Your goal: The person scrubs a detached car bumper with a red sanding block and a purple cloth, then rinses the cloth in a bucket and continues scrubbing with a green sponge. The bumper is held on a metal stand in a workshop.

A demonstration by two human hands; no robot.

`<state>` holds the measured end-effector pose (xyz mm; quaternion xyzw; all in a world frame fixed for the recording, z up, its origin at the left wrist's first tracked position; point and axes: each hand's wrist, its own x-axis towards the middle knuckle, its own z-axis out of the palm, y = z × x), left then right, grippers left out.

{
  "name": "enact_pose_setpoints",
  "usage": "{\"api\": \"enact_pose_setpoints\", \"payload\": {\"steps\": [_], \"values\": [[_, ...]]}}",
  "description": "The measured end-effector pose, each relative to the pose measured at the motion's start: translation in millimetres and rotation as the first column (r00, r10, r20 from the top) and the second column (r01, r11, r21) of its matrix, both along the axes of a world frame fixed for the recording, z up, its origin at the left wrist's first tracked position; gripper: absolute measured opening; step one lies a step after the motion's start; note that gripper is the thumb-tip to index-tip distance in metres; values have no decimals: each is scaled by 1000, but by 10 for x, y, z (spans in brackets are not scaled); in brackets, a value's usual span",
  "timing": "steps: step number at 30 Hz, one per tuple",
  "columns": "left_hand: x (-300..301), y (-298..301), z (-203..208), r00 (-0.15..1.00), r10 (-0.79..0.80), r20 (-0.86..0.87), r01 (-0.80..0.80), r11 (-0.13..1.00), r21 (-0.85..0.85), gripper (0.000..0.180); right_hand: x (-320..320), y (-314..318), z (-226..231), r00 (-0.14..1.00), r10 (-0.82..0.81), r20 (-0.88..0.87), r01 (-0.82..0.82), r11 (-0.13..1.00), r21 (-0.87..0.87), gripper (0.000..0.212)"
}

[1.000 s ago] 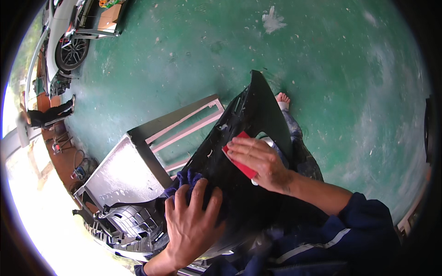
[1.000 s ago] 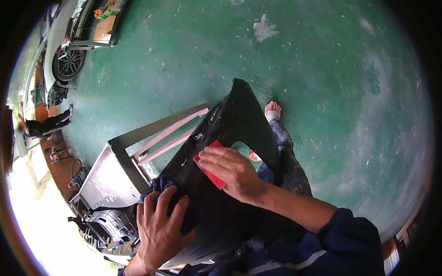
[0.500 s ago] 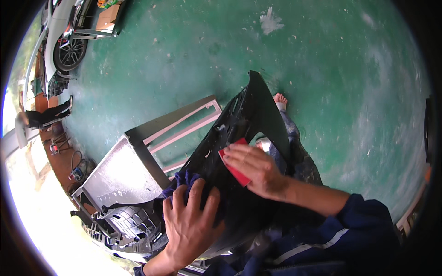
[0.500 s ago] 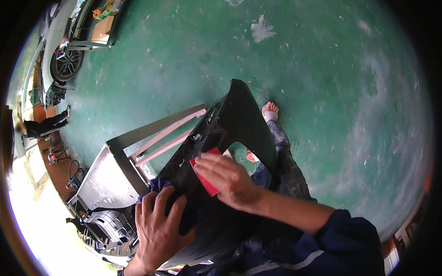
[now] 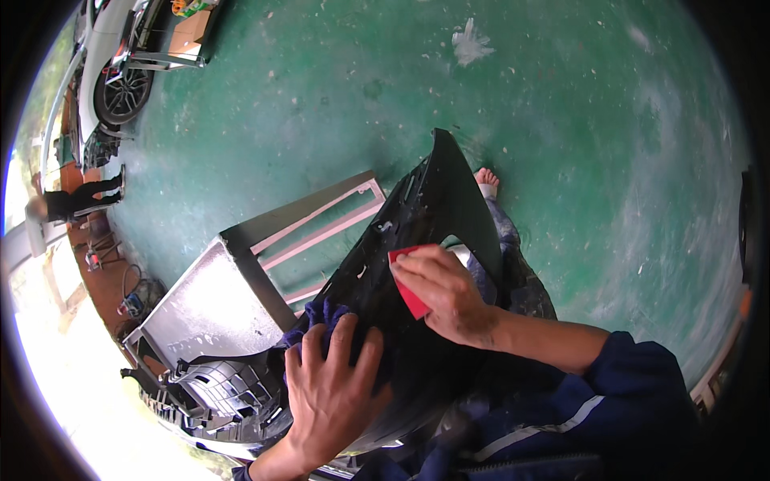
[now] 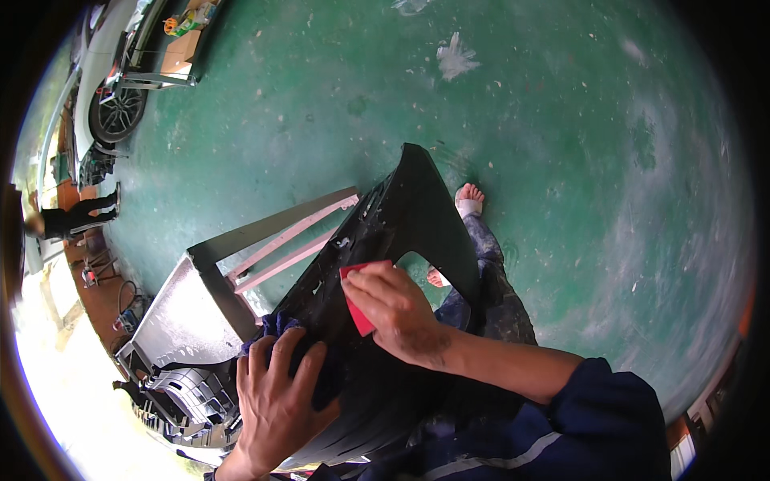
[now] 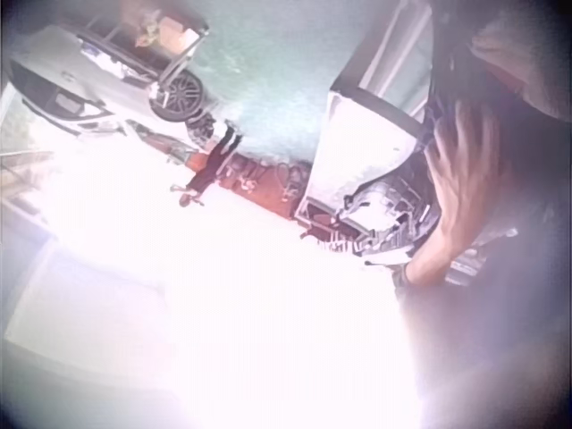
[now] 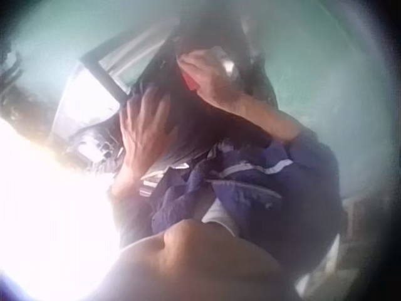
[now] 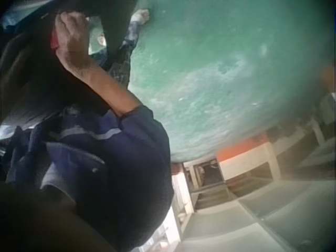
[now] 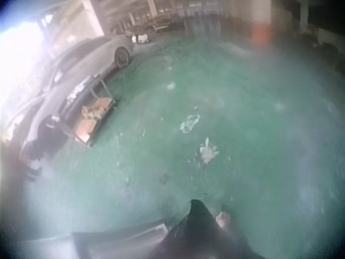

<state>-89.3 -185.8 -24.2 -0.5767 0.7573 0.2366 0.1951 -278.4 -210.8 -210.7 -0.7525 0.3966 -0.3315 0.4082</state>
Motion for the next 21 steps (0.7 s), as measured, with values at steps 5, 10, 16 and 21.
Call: {"api": "enact_pose_setpoints", "payload": {"steps": [5, 10, 16, 21], "values": [[-20, -44, 17, 1000, 2, -2, -2, 1000, 3, 76, -102, -354, -420, 990, -83, -115, 73, 993, -92, 63], [-6, 6, 42, 1000, 4, -8, -4, 1000, 12, 76, -88, -76, -133, 1000, 11, 3, -10, 995, -97, 59], [-9, -20, 9, 1000, -12, -1, 12, 1000, -10, 79, 70, 114, 137, 998, -1, 66, -1, 999, 34, 62], [-14, -3, 56, 1000, -8, 14, 8, 1000, 4, 80, -26, -251, -339, 991, -133, -25, 133, 991, 23, 59]]}}
